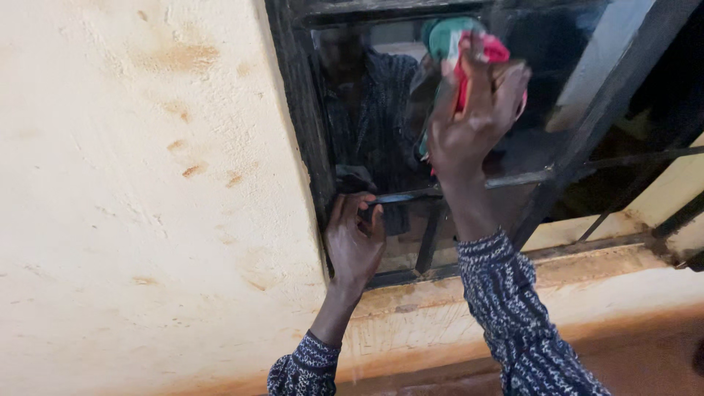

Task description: The person washes a rag in a bucket of water and then wipes the glass panes and metal frame of a window.

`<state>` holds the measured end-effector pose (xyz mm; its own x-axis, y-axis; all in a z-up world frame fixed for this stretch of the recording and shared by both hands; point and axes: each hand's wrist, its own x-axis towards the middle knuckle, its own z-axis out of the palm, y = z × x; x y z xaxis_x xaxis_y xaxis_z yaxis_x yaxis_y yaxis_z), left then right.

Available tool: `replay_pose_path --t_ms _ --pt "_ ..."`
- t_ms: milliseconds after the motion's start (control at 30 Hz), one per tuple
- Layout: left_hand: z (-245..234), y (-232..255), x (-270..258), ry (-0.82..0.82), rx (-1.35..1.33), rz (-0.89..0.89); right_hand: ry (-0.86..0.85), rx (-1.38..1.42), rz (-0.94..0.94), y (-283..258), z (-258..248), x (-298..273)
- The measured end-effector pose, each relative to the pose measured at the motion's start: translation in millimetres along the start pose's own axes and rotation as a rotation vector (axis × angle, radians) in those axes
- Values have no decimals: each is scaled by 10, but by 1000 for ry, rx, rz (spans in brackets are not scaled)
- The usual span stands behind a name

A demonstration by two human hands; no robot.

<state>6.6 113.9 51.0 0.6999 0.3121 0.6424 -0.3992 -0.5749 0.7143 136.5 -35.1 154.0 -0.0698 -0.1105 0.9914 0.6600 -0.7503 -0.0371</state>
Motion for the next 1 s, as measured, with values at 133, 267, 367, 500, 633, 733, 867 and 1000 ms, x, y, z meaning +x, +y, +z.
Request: replay_pose_path --t_ms 133,267,367,500,633,733,867,1000 --pt "-24 -51 -42 41 -43 88 -211 -24 210 -290 -402 -754" --pt "-60 -75 -51 -5 -60 18 -114 68 270 -410 -395 -751" --pt "-47 -76 -34 53 -61 127 8 35 146 -350 -87 -338" --pt "-79 -80 -21 -23 -57 21 -1 36 -9 -338 123 -244" --pt "-84 -90 -79 -3 -69 32 -222 302 -261 -349 -67 -844" --pt "-133 -87 -57 -28 -77 23 -396 271 -49 -436 -290 -1049" --pt "-152 -94 -96 -77 -73 -11 -95 133 -16 -326 27 -496" --pt "-117 -151 -122 -72 -91 -3 -79 214 -3 -424 442 -184"
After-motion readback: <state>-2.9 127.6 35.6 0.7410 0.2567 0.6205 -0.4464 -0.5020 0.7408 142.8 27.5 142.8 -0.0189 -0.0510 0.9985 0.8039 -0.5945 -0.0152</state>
